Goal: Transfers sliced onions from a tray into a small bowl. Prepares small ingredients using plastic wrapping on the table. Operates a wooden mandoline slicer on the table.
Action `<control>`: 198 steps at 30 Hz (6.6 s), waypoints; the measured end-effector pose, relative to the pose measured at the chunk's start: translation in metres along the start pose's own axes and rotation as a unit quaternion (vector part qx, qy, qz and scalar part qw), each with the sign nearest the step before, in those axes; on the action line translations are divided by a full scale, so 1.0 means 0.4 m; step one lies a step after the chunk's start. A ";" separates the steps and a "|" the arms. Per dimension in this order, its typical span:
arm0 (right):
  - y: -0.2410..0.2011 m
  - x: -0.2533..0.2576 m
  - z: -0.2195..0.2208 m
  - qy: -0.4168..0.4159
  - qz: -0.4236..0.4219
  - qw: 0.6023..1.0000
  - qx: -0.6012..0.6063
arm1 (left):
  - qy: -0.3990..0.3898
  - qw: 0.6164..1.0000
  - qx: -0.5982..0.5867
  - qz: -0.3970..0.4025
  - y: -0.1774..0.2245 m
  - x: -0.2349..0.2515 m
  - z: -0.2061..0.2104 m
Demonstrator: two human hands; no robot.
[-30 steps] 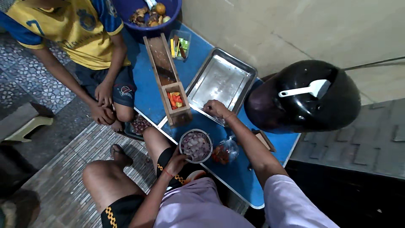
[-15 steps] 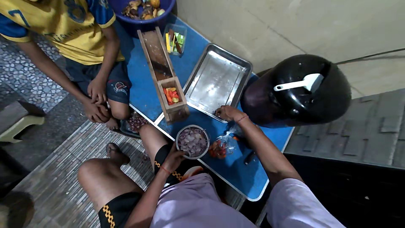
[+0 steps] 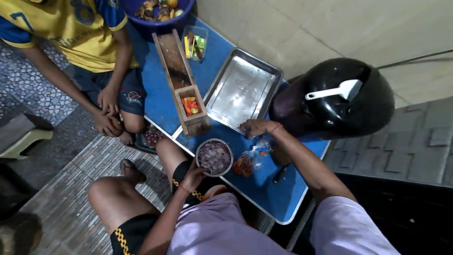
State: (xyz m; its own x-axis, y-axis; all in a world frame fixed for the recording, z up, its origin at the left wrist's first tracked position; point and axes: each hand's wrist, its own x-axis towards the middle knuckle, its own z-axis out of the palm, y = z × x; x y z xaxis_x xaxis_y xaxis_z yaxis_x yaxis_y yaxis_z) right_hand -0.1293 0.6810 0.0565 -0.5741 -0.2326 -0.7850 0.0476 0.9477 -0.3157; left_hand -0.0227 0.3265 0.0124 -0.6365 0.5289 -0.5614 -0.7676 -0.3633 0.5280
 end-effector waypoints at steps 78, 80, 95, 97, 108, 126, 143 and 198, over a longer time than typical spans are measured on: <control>0.000 0.022 0.036 0.189 0.022 0.978 0.090 | -0.004 0.998 0.060 -0.024 0.005 0.019 0.046; 0.005 0.026 0.044 0.159 0.004 0.982 0.101 | -0.003 0.997 0.065 -0.027 0.009 0.017 0.049; -0.015 0.008 -0.006 -0.011 -0.029 0.996 0.080 | 0.000 0.999 0.045 -0.024 0.004 0.022 0.040; -0.014 -0.002 -0.008 -0.010 -0.028 0.992 0.123 | -0.001 0.999 0.046 -0.024 0.002 0.024 0.038; 0.065 -0.037 0.048 0.092 -0.149 0.894 0.413 | -0.004 0.999 0.041 -0.023 0.010 0.053 0.074; -0.320 -0.222 0.203 0.351 -0.185 0.917 0.028 | -0.017 0.996 0.077 -0.027 0.023 0.046 0.102; -0.077 -0.004 0.054 0.230 0.229 0.943 -0.069 | -0.014 0.997 0.066 -0.022 0.023 0.020 0.074; -0.194 -0.391 0.410 0.312 0.092 0.866 0.380 | -0.168 0.966 0.164 -0.105 -0.049 -0.040 0.160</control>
State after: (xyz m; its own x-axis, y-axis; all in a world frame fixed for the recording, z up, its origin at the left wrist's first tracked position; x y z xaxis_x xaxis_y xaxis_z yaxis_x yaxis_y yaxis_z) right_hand 0.0911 0.6078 0.1163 -0.8183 0.2942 -0.4938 0.5731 0.4831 -0.6619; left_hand 0.0072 0.3743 0.0519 -0.3671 0.8040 -0.4678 -0.7760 0.0126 0.6306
